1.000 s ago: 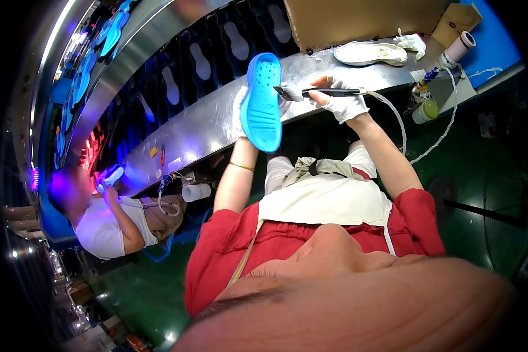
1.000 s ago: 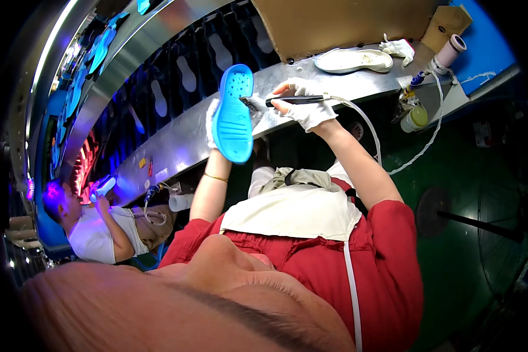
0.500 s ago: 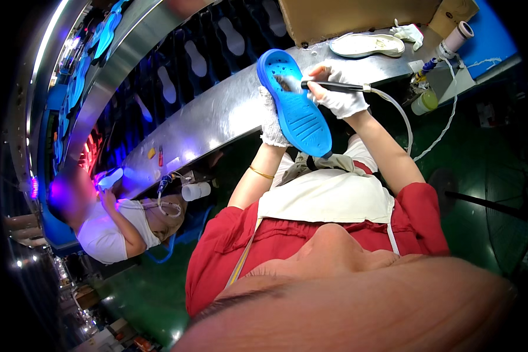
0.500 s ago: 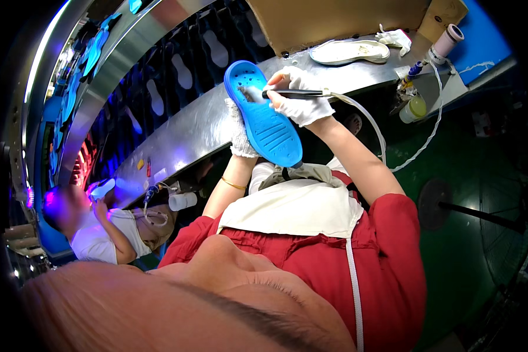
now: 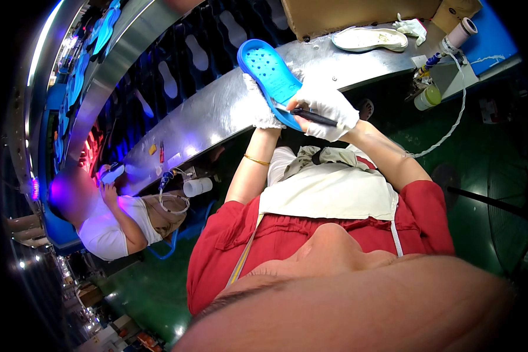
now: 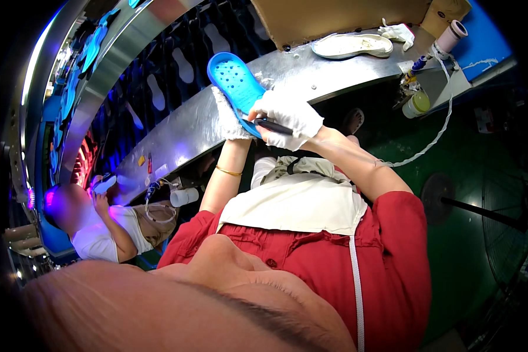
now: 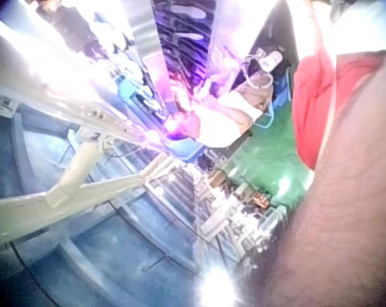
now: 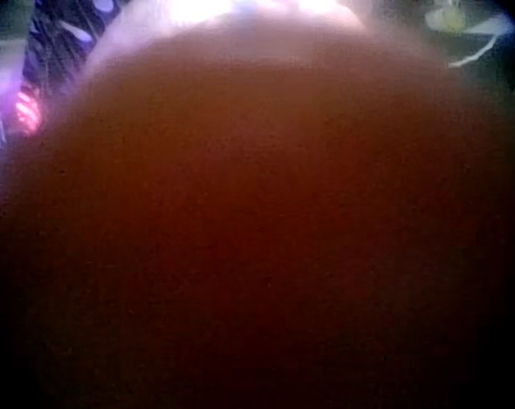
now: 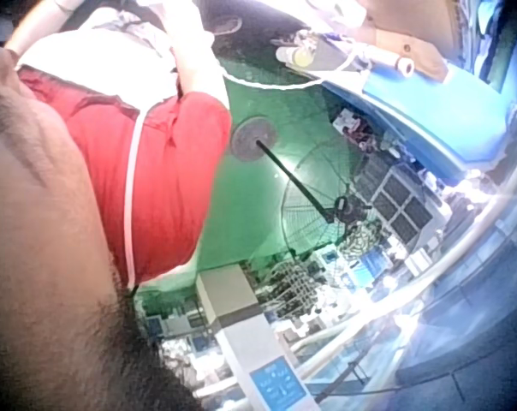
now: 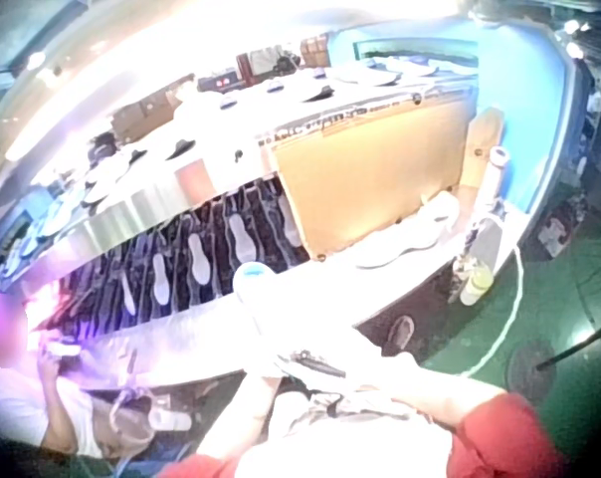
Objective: The person applies adhesive to the edges and center of a blue shoe insole using a brush-like tool and then places it onto a conveyor belt.
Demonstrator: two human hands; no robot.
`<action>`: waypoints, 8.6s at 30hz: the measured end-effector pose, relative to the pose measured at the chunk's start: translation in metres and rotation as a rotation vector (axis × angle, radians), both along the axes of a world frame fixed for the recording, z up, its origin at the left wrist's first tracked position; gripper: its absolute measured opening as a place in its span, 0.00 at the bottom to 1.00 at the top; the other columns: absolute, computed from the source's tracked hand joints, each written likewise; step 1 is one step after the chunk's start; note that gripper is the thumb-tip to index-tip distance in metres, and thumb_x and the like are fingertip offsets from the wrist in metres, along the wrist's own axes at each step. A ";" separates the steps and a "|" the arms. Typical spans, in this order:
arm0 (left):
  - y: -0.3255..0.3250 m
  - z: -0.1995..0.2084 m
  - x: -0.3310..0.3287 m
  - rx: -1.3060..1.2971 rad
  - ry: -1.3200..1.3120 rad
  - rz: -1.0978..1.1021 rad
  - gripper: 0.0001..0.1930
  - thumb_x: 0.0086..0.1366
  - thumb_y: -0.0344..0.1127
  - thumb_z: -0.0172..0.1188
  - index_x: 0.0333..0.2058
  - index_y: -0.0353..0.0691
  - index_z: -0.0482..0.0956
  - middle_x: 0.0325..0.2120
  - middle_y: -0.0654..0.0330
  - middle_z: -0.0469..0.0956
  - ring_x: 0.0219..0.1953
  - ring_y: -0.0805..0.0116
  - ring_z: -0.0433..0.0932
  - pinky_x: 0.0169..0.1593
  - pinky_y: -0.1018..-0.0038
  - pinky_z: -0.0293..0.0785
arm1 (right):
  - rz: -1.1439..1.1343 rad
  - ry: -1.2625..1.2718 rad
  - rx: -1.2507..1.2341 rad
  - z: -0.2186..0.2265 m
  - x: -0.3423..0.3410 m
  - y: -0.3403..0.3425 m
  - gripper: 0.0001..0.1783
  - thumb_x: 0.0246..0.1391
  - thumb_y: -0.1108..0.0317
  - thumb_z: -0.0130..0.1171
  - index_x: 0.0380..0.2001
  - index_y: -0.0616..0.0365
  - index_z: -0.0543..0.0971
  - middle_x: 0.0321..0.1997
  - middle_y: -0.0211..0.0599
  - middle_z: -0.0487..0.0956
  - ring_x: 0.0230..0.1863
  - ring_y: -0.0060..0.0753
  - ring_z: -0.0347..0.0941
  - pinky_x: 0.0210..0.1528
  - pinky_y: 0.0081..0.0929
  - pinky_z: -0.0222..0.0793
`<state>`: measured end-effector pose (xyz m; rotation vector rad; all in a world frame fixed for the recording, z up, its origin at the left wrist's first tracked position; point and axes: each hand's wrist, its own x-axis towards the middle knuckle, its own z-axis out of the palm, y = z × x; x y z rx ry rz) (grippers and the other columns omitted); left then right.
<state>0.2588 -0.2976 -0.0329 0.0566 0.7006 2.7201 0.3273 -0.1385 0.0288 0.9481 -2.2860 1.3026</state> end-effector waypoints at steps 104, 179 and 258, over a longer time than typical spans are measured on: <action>-0.012 0.082 -0.046 -0.636 0.074 -0.556 0.23 0.64 0.50 0.58 0.48 0.37 0.76 0.39 0.56 0.80 0.37 0.66 0.80 0.41 0.71 0.79 | 0.227 -0.518 -0.140 0.031 -0.043 0.050 0.09 0.36 0.79 0.67 0.25 0.61 0.79 0.32 0.37 0.80 0.38 0.31 0.76 0.42 0.24 0.73; 0.023 0.292 -0.185 -0.193 0.622 -0.061 0.36 0.70 0.60 0.31 0.63 0.34 0.55 0.60 0.51 0.63 0.58 0.51 0.67 0.60 0.56 0.66 | -0.166 0.142 -0.349 0.069 -0.002 0.075 0.05 0.47 0.80 0.62 0.29 0.60 0.79 0.36 0.40 0.77 0.35 0.28 0.74 0.41 0.24 0.69; -0.036 -0.001 0.064 -0.233 -0.011 -0.203 0.50 0.54 0.79 0.33 0.61 0.41 0.59 0.53 0.51 0.71 0.51 0.56 0.73 0.57 0.60 0.70 | 0.035 -0.656 -0.491 -0.015 0.043 -0.014 0.08 0.52 0.69 0.63 0.31 0.62 0.76 0.34 0.39 0.79 0.29 0.22 0.75 0.34 0.19 0.72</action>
